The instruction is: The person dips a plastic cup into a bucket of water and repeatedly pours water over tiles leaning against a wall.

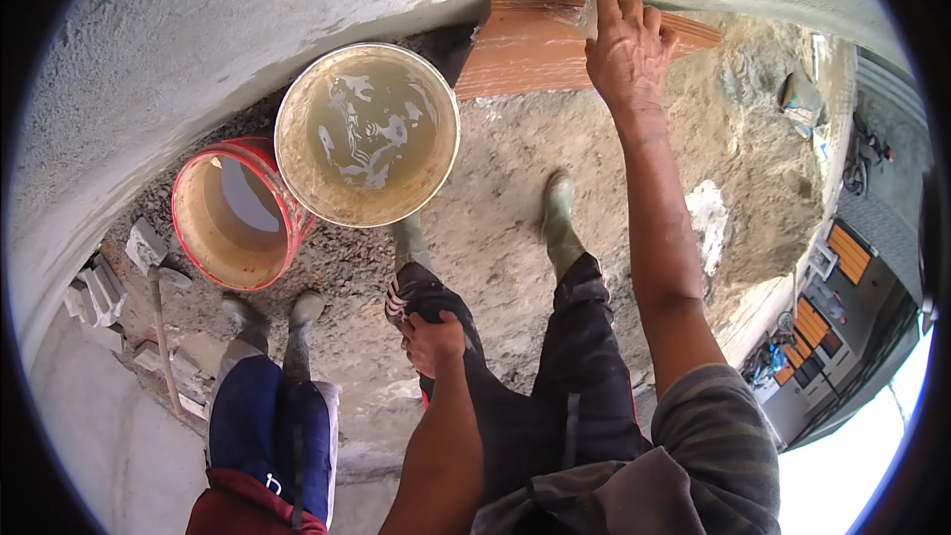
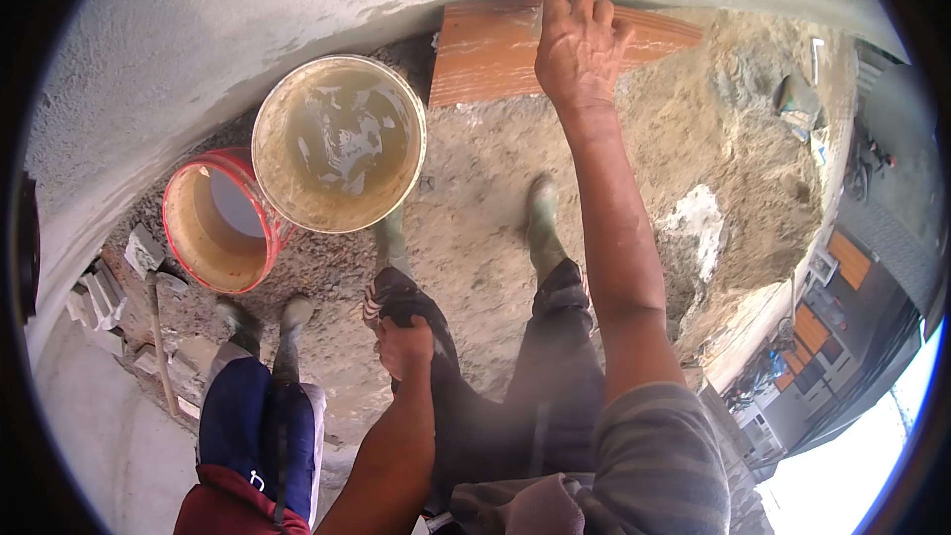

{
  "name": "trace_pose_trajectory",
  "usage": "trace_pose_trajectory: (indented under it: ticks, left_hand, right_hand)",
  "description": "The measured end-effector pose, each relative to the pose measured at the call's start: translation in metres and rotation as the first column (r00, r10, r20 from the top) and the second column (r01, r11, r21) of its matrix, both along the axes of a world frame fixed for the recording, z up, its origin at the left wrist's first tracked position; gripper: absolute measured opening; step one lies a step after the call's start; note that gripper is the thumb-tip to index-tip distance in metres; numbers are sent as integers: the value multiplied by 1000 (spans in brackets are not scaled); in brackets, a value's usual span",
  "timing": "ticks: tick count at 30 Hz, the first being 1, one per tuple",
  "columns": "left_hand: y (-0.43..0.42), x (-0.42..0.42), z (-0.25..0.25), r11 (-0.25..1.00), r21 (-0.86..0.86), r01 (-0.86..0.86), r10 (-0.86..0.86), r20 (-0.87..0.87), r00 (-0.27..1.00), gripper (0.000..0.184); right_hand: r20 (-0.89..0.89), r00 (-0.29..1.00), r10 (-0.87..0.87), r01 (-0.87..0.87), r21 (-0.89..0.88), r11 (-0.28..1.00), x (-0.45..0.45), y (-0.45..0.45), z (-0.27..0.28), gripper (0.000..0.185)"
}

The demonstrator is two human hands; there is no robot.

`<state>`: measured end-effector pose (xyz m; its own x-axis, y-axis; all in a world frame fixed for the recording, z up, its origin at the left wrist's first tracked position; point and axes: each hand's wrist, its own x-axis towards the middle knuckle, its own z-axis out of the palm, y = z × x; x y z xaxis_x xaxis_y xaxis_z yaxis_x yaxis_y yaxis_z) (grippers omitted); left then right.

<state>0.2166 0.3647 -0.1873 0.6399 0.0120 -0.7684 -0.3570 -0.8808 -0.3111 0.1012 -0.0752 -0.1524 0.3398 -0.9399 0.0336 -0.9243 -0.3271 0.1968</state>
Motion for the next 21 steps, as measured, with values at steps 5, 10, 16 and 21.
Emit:
trace_pose_trajectory:
  ticks: [5,10,16,21]
  left_hand:
    - [2,4,-1,1000,-11,9,-10,-32,999,68]
    - [-9,9,8,1000,5,-1,1,-45,999,67]
    - [2,12,2,999,-8,49,-49,-39,998,65]
    - [-4,28,11,1000,27,8,-6,-77,997,65]
  right_hand:
    - [336,923,-187,86,293,952,46,60,3,81]
    - [468,860,-205,-196,673,713,135,147,-77,71]
    - [112,986,-121,-30,844,536,189,173,-254,45]
    - [29,975,-220,103,820,563,203,186,-279,31]
